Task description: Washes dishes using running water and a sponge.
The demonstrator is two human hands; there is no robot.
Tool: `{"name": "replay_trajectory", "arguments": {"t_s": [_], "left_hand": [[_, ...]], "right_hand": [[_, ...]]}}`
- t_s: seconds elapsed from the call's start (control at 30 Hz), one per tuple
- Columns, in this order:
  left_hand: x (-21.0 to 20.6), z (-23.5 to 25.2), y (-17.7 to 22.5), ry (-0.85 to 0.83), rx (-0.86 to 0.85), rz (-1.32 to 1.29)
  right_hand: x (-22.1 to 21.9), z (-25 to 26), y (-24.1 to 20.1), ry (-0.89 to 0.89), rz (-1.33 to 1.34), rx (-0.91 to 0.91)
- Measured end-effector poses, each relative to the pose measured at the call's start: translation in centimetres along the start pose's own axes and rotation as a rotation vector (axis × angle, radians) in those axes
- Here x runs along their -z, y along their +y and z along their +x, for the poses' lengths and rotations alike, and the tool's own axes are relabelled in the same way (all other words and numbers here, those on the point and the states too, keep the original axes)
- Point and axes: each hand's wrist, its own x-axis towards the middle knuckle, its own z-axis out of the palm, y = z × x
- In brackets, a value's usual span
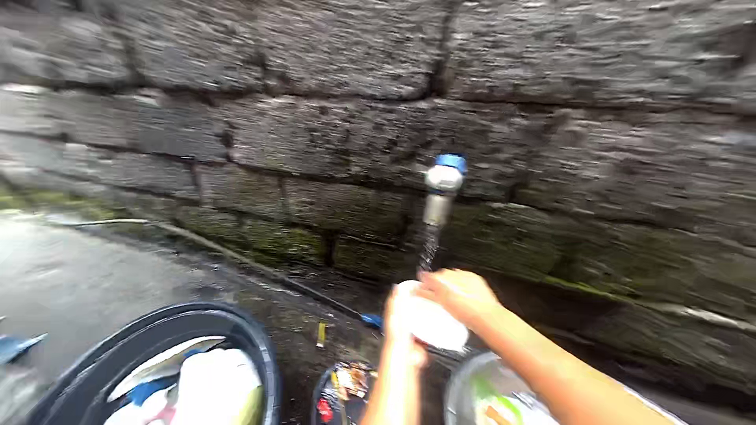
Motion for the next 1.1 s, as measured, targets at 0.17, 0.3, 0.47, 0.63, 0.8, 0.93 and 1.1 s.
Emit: {"name": "replay_trajectory", "arguments": {"t_s": [0.17,0.3,0.47,0.63,0.8,0.93,1.1], "left_hand": [[0.0,1.5,-0.9,0.069,-0.086,-0.056],[1.0,2.2,-1.5,0.084,-0.153,-0.026],[1.6,1.9,-2.2,0.084,-0.206,0.163],[1.1,0.9,-1.2,0.189,-0.081,-0.018],[0.7,0.8,-2.2,0.131,-0.111,-0.025],[0.3,0.2,-1.9,0.057,-0.151,-0.065],[1.4,0.4,-0.8,0.139,-0.039,0.022]], "right_hand": [[-5.6,-0.4,-2.8,0.104,0.251,-0.026],[-6.5,-3.0,-3.2,-0.038,0.365,0.072],[-5.9,-6.5,-1.3,-0.1,0.284,0.298],[-4.9,-5.2,5.3,-0.054,0.092,0.606],[-4.0,-4.2,3.3,-0.073,-0.171,0.352],[-4.6,-4.4,-1.4,-0.206,0.039,0.286],[-2.9,-5.8,-1.5,-0.315,0.004,0.384]]}}
